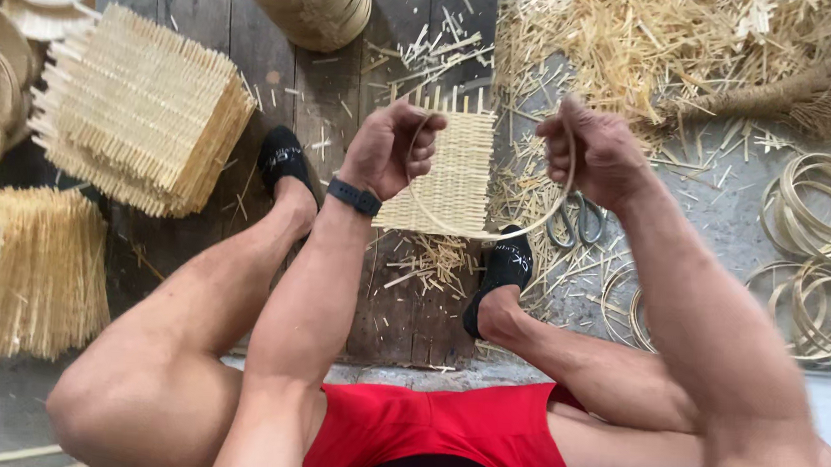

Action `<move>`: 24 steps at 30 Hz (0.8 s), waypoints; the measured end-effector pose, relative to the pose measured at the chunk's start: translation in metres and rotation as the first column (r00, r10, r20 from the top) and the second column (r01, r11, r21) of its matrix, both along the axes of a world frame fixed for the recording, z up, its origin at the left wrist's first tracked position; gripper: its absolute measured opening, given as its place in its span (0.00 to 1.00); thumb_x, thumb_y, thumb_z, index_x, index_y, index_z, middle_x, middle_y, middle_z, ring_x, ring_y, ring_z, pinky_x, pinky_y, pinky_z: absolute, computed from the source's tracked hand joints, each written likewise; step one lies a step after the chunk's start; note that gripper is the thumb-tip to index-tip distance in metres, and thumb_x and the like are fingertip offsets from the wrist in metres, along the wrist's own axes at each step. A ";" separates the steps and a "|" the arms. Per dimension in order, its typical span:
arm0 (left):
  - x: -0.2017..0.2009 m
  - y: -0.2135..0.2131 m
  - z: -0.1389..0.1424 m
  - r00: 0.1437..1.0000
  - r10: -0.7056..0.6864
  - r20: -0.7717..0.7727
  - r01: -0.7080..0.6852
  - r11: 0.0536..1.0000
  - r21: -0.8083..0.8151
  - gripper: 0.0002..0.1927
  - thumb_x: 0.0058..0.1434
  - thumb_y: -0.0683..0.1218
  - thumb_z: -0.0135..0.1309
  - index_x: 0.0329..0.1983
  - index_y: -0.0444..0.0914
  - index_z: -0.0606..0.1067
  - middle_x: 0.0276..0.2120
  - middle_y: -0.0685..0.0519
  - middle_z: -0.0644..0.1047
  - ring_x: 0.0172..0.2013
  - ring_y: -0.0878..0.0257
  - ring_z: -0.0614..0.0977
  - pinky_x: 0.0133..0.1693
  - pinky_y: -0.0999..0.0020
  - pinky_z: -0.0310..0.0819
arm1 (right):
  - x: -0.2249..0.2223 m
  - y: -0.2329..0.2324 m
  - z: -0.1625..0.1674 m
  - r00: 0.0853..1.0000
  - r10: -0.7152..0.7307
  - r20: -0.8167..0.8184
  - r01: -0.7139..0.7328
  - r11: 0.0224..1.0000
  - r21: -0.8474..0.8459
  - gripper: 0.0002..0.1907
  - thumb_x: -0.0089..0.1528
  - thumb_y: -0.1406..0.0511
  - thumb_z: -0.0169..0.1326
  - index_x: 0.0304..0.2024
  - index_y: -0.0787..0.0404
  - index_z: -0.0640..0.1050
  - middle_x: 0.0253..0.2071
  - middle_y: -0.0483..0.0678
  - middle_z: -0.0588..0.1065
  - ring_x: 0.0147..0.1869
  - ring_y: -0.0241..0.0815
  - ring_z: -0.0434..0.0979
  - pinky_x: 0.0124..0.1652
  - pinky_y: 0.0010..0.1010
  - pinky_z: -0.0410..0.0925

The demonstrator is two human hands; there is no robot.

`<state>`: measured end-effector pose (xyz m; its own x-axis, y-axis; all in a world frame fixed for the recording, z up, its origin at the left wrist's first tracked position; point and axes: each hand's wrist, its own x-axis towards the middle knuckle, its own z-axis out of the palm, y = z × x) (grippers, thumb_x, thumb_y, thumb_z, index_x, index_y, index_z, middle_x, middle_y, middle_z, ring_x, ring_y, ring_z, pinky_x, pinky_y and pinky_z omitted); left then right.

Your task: The person sits on the floor and repeatedly trims the edges of woven bamboo mats using shears. They place a circular bamboo frame on the mat, press it down, and cut the excess weave around the perimeter. The finished pieces are stacked nearby.

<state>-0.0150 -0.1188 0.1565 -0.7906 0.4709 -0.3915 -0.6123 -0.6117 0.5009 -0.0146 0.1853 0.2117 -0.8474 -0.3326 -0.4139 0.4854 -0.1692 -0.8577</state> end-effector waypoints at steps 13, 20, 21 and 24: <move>0.014 0.004 -0.028 0.985 0.133 0.111 -0.106 0.969 -0.222 0.18 0.66 0.49 0.61 0.22 0.43 0.69 0.15 0.62 0.66 0.13 0.73 0.62 0.13 0.76 0.52 | 0.011 -0.019 -0.030 0.986 -0.147 0.078 0.147 0.989 0.011 0.25 0.66 0.54 0.63 0.21 0.54 0.68 0.17 0.36 0.61 0.18 0.29 0.54 0.18 0.23 0.52; -0.006 -0.043 -0.047 0.919 0.336 0.206 -0.312 0.939 -0.142 0.18 0.65 0.55 0.58 0.26 0.39 0.74 0.16 0.61 0.68 0.13 0.72 0.64 0.13 0.78 0.56 | 0.046 -0.047 -0.009 0.123 0.663 -0.739 0.500 0.602 0.623 0.24 0.49 0.52 0.65 0.42 0.60 0.83 0.46 0.50 0.78 0.53 0.49 0.75 0.55 0.46 0.64; -0.010 -0.049 -0.048 0.920 0.338 0.200 -0.316 0.939 -0.134 0.18 0.65 0.56 0.58 0.30 0.37 0.76 0.17 0.61 0.68 0.14 0.72 0.65 0.14 0.77 0.58 | 0.051 -0.058 -0.007 0.142 0.671 -0.728 0.434 0.618 0.655 0.19 0.53 0.55 0.65 0.41 0.59 0.83 0.45 0.47 0.78 0.52 0.48 0.76 0.55 0.44 0.67; -0.019 -0.053 -0.042 0.948 0.312 0.066 -0.288 0.926 -0.245 0.22 0.66 0.60 0.54 0.35 0.35 0.77 0.20 0.60 0.69 0.16 0.72 0.66 0.17 0.76 0.63 | 0.057 -0.087 -0.002 0.211 0.671 -0.711 0.265 0.661 0.702 0.09 0.63 0.63 0.66 0.43 0.59 0.83 0.42 0.44 0.77 0.48 0.43 0.78 0.50 0.37 0.72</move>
<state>-0.0343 -0.1717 0.1144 -0.8313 0.1055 -0.5458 -0.4726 -0.6510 0.5940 0.0420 0.0986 0.2098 -0.6563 -0.6490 0.3847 -0.7496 0.5027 -0.4306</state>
